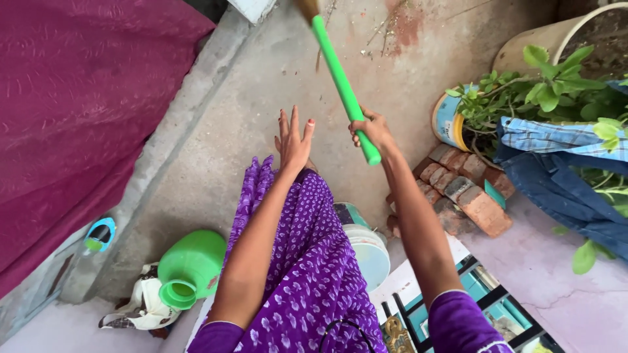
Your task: Sweeping the floor of a balcony and then organizing/moving bricks and stones.
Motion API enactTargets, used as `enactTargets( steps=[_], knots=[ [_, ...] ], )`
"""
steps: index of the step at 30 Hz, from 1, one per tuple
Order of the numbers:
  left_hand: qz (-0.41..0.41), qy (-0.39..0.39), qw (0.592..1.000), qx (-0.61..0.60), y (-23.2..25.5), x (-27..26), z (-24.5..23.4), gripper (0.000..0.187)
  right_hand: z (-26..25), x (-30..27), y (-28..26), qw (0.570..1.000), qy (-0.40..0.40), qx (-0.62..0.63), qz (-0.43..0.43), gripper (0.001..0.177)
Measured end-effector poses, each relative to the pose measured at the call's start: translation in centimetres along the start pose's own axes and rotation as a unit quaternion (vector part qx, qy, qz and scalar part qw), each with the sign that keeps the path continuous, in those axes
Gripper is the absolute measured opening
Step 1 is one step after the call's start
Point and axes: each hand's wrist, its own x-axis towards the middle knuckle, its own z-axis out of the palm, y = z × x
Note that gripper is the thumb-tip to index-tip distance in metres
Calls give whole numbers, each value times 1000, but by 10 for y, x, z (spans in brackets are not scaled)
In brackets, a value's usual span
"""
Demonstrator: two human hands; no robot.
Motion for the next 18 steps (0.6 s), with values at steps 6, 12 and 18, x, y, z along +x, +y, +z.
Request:
enactTargets(
  steps=[6,12,18],
  knots=[
    [9,5,1000,-5,-3,-6,4,75,3,35,10,999,29,25,-4,73],
    [-1,8,1000,-9,-11,-6,3,74,-12,-43,26,999,18,-25,12,83],
    [4,7,1000,-5,-6,-6,4,72,-64,-75,39,978,-59,-175,92,81]
  ],
)
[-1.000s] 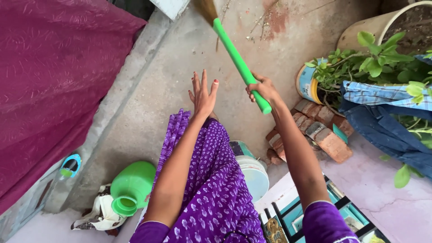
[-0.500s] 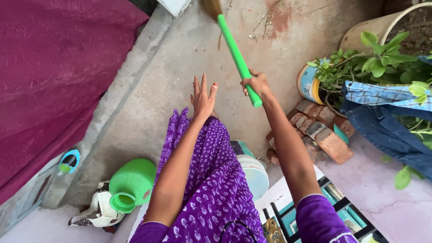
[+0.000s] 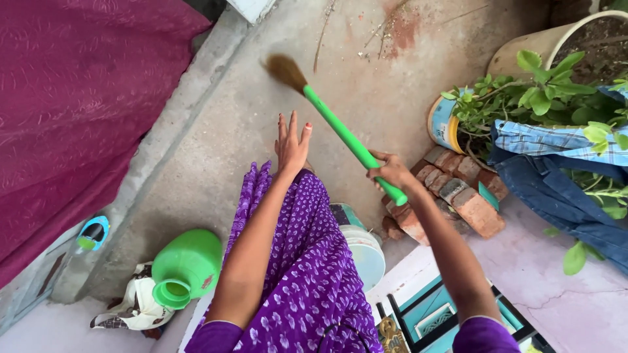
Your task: Sweeping the floor of a balcony and then organizing/moving bricks and stones.
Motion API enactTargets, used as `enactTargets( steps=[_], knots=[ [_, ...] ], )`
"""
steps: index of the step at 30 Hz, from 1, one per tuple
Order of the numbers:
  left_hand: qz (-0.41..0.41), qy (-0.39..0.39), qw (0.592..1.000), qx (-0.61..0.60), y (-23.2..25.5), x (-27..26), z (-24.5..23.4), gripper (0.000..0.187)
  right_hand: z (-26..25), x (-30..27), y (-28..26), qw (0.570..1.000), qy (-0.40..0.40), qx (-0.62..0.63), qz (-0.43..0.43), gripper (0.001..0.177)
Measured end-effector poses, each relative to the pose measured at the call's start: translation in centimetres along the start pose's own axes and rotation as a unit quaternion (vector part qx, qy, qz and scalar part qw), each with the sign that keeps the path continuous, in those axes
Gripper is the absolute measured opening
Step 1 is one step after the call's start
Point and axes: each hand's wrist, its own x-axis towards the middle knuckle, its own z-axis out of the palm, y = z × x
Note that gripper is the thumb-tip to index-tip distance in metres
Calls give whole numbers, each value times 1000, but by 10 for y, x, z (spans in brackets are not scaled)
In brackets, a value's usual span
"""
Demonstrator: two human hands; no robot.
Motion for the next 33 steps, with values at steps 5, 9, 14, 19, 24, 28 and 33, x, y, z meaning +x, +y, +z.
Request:
enactTargets(
  steps=[5,9,14,19,24,28,33],
  knots=[
    [42,33,999,-1,-12,7,10,71,-30,1,-26,993,63,-92,27,82],
    [43,31,999,5,-9,8,14,70,-46,13,-41,988,138,-51,-55,75],
    [49,30,998,0,-12,9,33,70,-34,-15,-59,988,139,-31,-63,75],
    [38,9,999,-3,-4,9,31,71,-20,-32,-36,997,59,-41,-1,80],
    [35,0,999,6,-7,16,18,69,-51,-17,-2,997,9,-61,54,78],
    [26,8,999,26,-14,22,18,70,-70,-30,-21,994,75,-62,50,78],
    [-14,-9,999,36,-12,27,32,71,-103,-42,-47,988,147,18,-49,77]
  ],
)
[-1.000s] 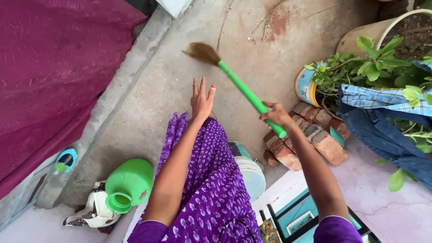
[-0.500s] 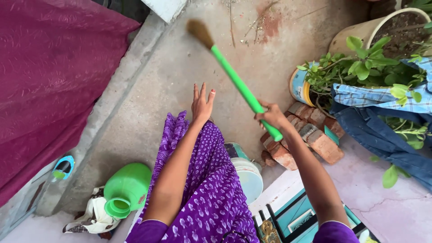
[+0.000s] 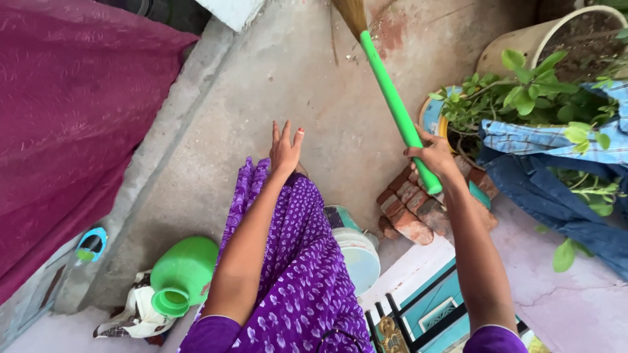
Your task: Sweeping the floor of a balcony and then organizing/moving bricks and stones.
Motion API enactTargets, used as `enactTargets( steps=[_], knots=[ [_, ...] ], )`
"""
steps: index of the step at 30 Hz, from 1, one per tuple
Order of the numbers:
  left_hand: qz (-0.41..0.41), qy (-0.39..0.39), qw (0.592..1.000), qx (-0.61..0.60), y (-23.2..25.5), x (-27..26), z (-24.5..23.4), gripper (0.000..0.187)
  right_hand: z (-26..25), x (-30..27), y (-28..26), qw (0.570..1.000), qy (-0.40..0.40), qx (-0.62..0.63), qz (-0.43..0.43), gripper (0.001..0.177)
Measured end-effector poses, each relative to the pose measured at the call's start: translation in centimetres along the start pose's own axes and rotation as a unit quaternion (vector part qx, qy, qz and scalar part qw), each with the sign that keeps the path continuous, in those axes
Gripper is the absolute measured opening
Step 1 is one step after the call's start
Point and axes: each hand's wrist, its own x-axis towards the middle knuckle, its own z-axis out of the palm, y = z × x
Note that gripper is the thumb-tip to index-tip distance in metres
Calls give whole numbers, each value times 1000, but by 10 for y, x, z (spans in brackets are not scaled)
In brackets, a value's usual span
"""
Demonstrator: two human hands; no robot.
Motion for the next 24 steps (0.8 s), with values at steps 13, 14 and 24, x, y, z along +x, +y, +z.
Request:
enactTargets(
  steps=[13,14,24],
  knots=[
    [-42,-90,993,56,69,-2,-7,71,15,-26,23,985,-124,-92,73,77],
    [-28,-75,996,51,60,3,1,70,12,-21,24,984,-126,-96,83,77],
    [-4,-20,987,158,38,-10,59,65,-43,4,15,998,-4,-58,-6,79]
  ],
)
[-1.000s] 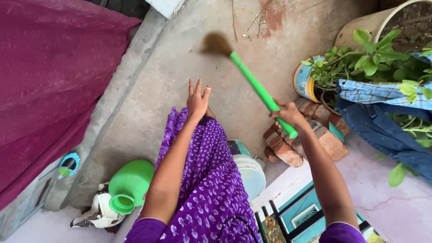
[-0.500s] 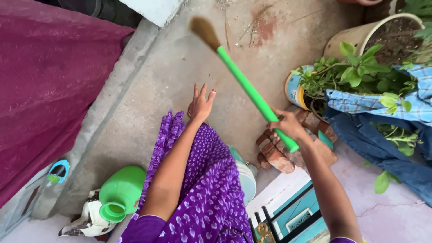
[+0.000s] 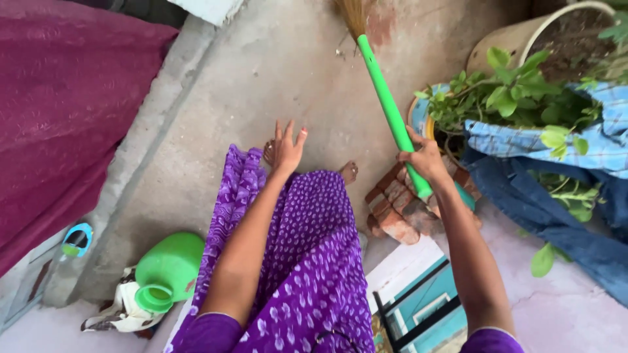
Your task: Sweeping the floor of a balcony and then organizing/moving bricks and stones.
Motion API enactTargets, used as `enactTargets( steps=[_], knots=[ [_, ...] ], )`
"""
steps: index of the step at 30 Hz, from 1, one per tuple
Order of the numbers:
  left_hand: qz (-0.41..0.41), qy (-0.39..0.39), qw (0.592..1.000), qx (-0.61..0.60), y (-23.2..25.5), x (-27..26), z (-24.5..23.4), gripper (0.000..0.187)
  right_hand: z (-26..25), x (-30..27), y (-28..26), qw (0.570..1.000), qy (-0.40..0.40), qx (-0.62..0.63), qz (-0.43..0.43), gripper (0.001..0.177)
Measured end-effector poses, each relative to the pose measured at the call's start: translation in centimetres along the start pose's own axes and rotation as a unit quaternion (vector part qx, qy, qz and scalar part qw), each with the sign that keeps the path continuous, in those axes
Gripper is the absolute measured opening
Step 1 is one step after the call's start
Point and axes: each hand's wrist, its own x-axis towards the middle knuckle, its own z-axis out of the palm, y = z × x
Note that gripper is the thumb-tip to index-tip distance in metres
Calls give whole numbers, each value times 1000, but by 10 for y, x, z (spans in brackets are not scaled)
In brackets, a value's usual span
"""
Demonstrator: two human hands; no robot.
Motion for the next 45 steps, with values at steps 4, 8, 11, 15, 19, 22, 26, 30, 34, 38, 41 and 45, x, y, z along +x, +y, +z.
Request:
enactTargets(
  steps=[4,8,11,15,19,22,26,30,34,38,41,45],
  knots=[
    [13,-8,990,-143,27,-17,20,68,-10,-13,12,1000,-9,-4,-22,80],
    [-4,16,981,-194,55,-33,41,73,-7,-26,28,994,-97,-47,25,85],
    [-13,44,978,-204,74,-40,48,77,-6,-19,47,980,-164,-101,48,81],
    [-63,58,974,-208,92,-51,34,81,-22,3,69,975,-129,-134,118,82],
    [-79,96,969,-213,83,-49,39,83,-53,18,50,990,-70,-70,98,88],
    [-80,118,962,-232,78,-49,46,83,-64,22,38,997,-18,-70,28,84],
    [-91,110,959,-243,85,-53,51,82,-61,0,19,997,-42,-57,-24,86],
    [-91,110,958,-250,92,-56,51,79,-44,-12,40,979,-137,-151,-25,84],
    [-81,116,960,-241,88,-57,46,78,-41,-27,60,966,-226,-118,37,84],
    [-81,117,960,-240,77,-58,36,78,-60,-15,56,962,-178,-181,99,81],
    [-82,119,962,-233,63,-56,43,78,-82,7,48,975,-112,-163,101,82],
    [-94,117,961,-233,61,-58,54,77,-92,12,41,997,-20,-68,45,80]
  ],
)
